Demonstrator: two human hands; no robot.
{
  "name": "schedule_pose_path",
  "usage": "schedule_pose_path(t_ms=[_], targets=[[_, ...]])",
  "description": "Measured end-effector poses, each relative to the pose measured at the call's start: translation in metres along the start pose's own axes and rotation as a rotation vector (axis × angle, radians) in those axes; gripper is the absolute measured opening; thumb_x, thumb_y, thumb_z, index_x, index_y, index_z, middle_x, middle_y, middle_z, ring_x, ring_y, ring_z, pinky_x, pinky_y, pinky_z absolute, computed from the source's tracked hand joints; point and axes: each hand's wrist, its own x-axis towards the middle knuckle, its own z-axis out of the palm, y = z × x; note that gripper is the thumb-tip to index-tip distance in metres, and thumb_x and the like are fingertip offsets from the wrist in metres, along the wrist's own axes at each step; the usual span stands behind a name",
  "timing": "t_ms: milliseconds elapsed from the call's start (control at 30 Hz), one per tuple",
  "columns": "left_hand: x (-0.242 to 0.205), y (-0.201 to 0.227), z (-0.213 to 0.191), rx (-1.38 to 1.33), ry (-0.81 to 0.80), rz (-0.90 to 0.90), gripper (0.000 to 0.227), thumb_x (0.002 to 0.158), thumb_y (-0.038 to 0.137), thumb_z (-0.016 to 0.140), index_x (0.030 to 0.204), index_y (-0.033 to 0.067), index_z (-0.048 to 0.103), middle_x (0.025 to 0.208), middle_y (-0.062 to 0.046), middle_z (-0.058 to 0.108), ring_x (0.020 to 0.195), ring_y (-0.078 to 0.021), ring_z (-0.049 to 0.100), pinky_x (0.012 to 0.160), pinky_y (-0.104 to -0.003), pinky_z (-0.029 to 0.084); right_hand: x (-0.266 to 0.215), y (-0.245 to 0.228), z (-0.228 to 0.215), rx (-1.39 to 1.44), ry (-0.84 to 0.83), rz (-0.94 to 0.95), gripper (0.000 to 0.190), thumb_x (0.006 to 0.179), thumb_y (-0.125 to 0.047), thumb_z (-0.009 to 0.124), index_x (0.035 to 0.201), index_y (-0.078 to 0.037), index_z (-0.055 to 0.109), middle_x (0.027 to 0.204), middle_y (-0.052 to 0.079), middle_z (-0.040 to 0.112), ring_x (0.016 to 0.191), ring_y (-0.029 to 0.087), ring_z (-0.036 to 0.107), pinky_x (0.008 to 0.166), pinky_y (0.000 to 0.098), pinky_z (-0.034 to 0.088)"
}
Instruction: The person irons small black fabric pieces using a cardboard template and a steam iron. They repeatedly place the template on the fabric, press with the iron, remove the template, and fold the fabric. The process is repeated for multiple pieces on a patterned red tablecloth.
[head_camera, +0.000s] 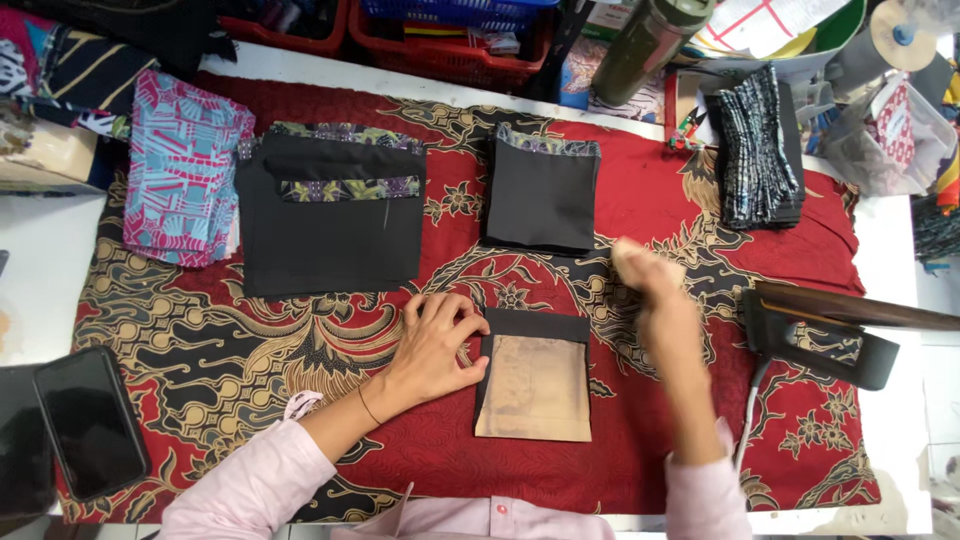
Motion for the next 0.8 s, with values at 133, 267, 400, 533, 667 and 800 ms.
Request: schedule_pose_path(t_ms=[133,267,400,533,667,800], targets=[[-0.001,0.000,0.004,0.005,0.005,-0.008,0.038,0.066,0.031,0.083,0.098,0.0165,0.068,0.109,-0.004,0.054,0.117,-0.0252,0.050,0.105,-0.053,0.028,-0.064,-0.032,0.046,-0.068,0.076,-0.682,0.081,0.067,0.020,0.046,0.141,-0.012,0.058,0.149,0.016,0.057,0.141,0.035,0.050,0.119,0.0477,0.037],[0.000,0.000,0.006,0.018,-0.003,-0.027,0.038,0.067,0.032,0.083,0.098,0.0162,0.067,0.109,-0.004,0.054,0.115,-0.0242,0.050,0.107,-0.052,0.028,-0.082,-0.050,0.065,-0.219,0.132,-0.684,0.074,0.074,0.010,0.056,0.145,-0.011,0.055,0.150,0.020,0.051,0.138,0.043,0.046,0.110,0.0571,0.036],[0.000,0.000,0.004,0.019,-0.009,-0.019,0.039,0.067,0.032,0.083,0.098,0.0152,0.067,0.110,-0.005,0.054,0.115,-0.0252,0.050,0.107,-0.052,0.028,-0.097,-0.045,0.071,-0.248,0.133,-0.698,0.072,0.078,0.010,0.055,0.146,-0.015,0.055,0.152,0.018,0.051,0.138,0.042,0.048,0.110,0.0573,0.040],[-0.001,-0.001,0.005,0.002,-0.009,-0.025,0.039,0.066,0.032,0.083,0.097,0.0150,0.067,0.110,-0.005,0.054,0.116,-0.0254,0.050,0.108,-0.052,0.027,-0.116,-0.040,0.069,-0.293,0.113,-0.733,0.071,0.078,0.008,0.054,0.145,-0.016,0.056,0.151,0.016,0.052,0.137,0.040,0.050,0.108,0.0543,0.044],[0.000,-0.004,0.004,-0.005,0.007,-0.013,0.042,0.067,0.032,0.083,0.099,0.0136,0.064,0.112,-0.006,0.054,0.118,-0.0265,0.049,0.108,-0.051,0.027,-0.115,-0.049,0.047,-0.150,0.014,-0.747,0.068,0.081,0.007,0.053,0.143,-0.018,0.058,0.150,0.011,0.055,0.138,0.036,0.050,0.112,0.0489,0.044],[-0.002,-0.004,0.007,-0.009,-0.002,-0.043,0.061,0.065,0.033,0.085,0.113,0.0094,0.055,0.114,-0.010,0.052,0.117,-0.0294,0.048,0.108,-0.050,0.027,-0.096,-0.080,0.050,-0.089,0.046,-0.713,0.065,0.082,0.006,0.051,0.142,-0.017,0.058,0.152,0.011,0.055,0.140,0.035,0.050,0.112,0.0464,0.045]])
